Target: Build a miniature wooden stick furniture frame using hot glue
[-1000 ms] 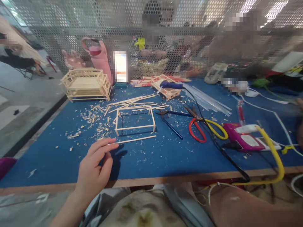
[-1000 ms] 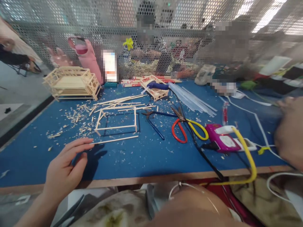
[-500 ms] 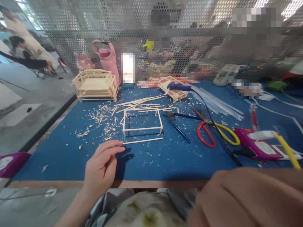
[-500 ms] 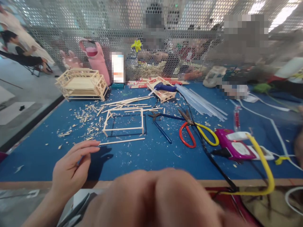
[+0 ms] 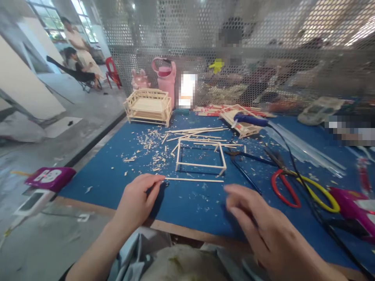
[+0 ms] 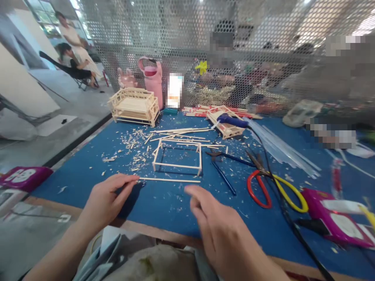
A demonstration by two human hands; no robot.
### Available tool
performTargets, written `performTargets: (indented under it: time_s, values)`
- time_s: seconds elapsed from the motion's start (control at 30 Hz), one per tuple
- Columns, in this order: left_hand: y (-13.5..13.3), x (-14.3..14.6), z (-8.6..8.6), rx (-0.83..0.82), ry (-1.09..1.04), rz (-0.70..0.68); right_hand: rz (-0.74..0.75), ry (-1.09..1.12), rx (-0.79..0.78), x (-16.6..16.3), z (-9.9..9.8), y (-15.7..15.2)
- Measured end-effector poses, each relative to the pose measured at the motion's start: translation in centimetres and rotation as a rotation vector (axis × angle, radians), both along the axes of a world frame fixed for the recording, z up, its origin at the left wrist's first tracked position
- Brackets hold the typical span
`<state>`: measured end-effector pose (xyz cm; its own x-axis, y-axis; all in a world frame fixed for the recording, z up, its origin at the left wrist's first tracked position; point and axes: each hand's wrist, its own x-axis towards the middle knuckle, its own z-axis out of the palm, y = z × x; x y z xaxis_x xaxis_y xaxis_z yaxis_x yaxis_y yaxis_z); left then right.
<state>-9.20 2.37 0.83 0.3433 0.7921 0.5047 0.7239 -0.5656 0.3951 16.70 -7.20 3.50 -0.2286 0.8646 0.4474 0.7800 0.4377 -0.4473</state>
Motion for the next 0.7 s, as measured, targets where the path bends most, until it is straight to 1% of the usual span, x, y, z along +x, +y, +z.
performTargets:
  time_s: [0.07, 0.1, 0.17, 0.23, 0.27, 0.33, 0.4, 0.5, 0.6, 0.67, 0.7]
  values:
    - [0.2, -0.4, -0.1, -0.003, 0.027, 0.010, -0.009, -0.020, 0.012, 0.3, 0.6, 1.5]
    - [0.2, -0.4, -0.2, -0.009, 0.032, 0.009, -0.014, -0.019, -0.021, 0.6, 0.8, 1.9]
    - [0.2, -0.3, -0.3, -0.022, 0.023, 0.004, -0.017, -0.013, -0.150, 1.4, 0.9, 2.3]
    - [0.3, 0.0, -0.4, -0.023, 0.019, 0.007, -0.057, -0.009, -0.264, 2.3, 0.6, 2.5]
    - [0.3, 0.1, -0.5, -0.022, 0.028, 0.013, -0.077, -0.006, -0.270, 2.6, 0.2, 2.6]
    - [0.5, 0.3, -0.6, -0.028, 0.082, 0.020, -0.085, -0.014, -0.231, 2.9, -0.6, 3.0]
    - [0.8, 0.5, -0.7, -0.049, 0.167, 0.023, -0.035, -0.050, -0.207, 2.7, -1.2, 3.4]
    - [1.3, 1.0, -0.5, -0.117, 0.253, 0.010, 0.038, -0.123, -0.284, 1.7, -1.1, 4.2]
    - [1.8, 1.7, 0.5, -0.170, 0.217, 0.000, 0.036, -0.133, -0.360, 0.9, -0.2, 4.5]
    - [1.3, 1.6, 0.7, -0.190, 0.114, -0.014, 0.019, -0.078, -0.331, 0.7, 0.6, 4.2]
    - [0.5, 1.3, 0.4, -0.228, 0.038, -0.027, 0.015, -0.033, -0.300, 0.7, 1.0, 3.9]
